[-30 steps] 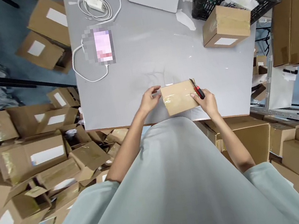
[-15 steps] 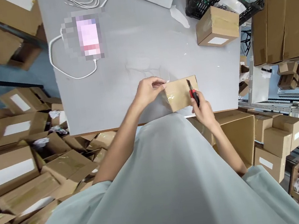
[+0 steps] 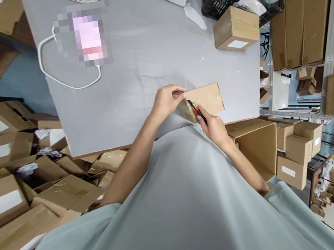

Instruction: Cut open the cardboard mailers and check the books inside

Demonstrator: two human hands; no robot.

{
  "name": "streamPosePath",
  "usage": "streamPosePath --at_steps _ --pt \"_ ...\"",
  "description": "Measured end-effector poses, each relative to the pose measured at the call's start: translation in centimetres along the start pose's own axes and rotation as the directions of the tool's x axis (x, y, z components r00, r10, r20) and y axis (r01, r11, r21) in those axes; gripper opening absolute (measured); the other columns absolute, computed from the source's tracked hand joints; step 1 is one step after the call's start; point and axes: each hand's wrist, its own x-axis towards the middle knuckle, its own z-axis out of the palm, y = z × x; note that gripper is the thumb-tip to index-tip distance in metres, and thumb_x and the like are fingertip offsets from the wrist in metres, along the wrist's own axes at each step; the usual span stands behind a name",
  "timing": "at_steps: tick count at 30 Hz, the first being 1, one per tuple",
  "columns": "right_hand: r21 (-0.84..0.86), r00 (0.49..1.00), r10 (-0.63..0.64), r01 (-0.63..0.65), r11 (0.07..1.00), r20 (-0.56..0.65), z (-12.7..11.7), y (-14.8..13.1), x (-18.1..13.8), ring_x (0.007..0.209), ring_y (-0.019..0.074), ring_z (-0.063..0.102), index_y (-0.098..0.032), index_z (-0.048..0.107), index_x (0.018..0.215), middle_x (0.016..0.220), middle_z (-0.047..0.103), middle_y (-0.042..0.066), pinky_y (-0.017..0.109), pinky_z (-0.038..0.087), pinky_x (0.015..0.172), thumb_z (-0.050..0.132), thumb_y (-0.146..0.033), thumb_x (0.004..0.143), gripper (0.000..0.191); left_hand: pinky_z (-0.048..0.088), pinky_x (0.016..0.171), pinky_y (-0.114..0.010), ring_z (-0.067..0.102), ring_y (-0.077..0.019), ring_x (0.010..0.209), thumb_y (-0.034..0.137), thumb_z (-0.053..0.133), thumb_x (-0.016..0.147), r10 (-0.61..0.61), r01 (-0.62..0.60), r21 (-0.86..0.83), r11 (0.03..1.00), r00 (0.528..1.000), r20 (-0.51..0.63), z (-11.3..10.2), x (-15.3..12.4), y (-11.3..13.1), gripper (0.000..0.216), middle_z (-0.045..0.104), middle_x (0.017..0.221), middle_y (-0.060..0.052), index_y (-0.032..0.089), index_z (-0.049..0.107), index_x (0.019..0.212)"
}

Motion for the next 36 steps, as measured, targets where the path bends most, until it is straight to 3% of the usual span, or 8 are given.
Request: streamPosePath --at_steps 7,13,17,27,33,36 --pt "-0.096 0.999 0.045 -0.042 0.995 0.030 -0.1 -1.8 -0.8 0.100 0.0321 0.082 -0.020 0.040 0.177 0.115 0.086 0.014 0.039 0.059 0.092 0.035 -0.033 0.118 0.061 0.065 0.101 -0.038 0.079 -0.0241 0.104 0.028 0.076 0.092 -0.008 0.008 -0.001 1.000 1.000 -0.009 0.3 -0.2 0.3 0.021 0.086 0.114 -0.007 0.020 0.088 0.107" --pt "-0.211 0.988 0.148 -0.135 0.968 0.046 0.7 -4.0 -0.5 0.098 0.0341 0.083 -0.016 0.032 0.180 0.110 0.085 0.019 0.046 0.061 0.094 0.030 -0.026 0.118 0.063 0.063 0.103 -0.037 0.077 -0.0231 0.102 0.027 0.077 0.090 -0.021 0.022 0.018 1.000 0.998 -0.060 1.2 -0.4 0.3 0.021 0.085 0.113 -0.006 0.021 0.086 0.108" --pt "-0.251 0.988 0.152 -0.136 0.958 0.043 0.4 -4.6 -0.4 0.099 0.0345 0.083 -0.015 0.035 0.178 0.107 0.084 0.021 0.047 0.062 0.093 0.033 -0.023 0.117 0.062 0.063 0.102 -0.037 0.077 -0.0221 0.100 0.025 0.077 0.089 -0.043 0.042 -0.005 0.999 0.997 -0.072 1.6 -0.8 0.3 0.020 0.085 0.112 -0.006 0.020 0.086 0.107" --pt "-0.340 0.976 0.177 -0.126 0.932 0.125 -1.0 -4.9 -0.3 0.104 0.0361 0.082 -0.015 0.041 0.174 0.112 0.082 0.026 0.046 0.062 0.090 0.035 -0.023 0.117 0.058 0.066 0.097 -0.036 0.079 -0.0207 0.095 0.021 0.076 0.089 -0.116 0.113 -0.025 0.993 0.982 -0.148 2.8 -2.3 1.3 0.017 0.086 0.113 -0.005 0.022 0.086 0.103" --pt "-0.367 0.963 0.202 -0.126 0.922 0.176 -0.2 -3.6 -1.8 0.099 0.0327 0.082 -0.021 0.050 0.168 0.106 0.084 0.021 0.040 0.062 0.085 0.035 -0.026 0.117 0.054 0.065 0.099 -0.037 0.079 -0.0210 0.098 0.023 0.072 0.095 -0.105 0.108 0.004 0.994 0.977 -0.184 3.4 -2.6 1.2 0.018 0.084 0.115 -0.004 0.023 0.086 0.106" --pt "-0.345 0.964 0.198 -0.128 0.930 0.176 -0.2 -3.0 -2.3 0.099 0.0326 0.082 -0.024 0.046 0.172 0.109 0.084 0.020 0.040 0.061 0.085 0.036 -0.030 0.119 0.054 0.065 0.098 -0.036 0.078 -0.0206 0.097 0.023 0.071 0.095 -0.095 0.101 0.021 0.995 0.977 -0.191 3.5 -2.5 1.1 0.019 0.083 0.116 -0.005 0.022 0.085 0.107"
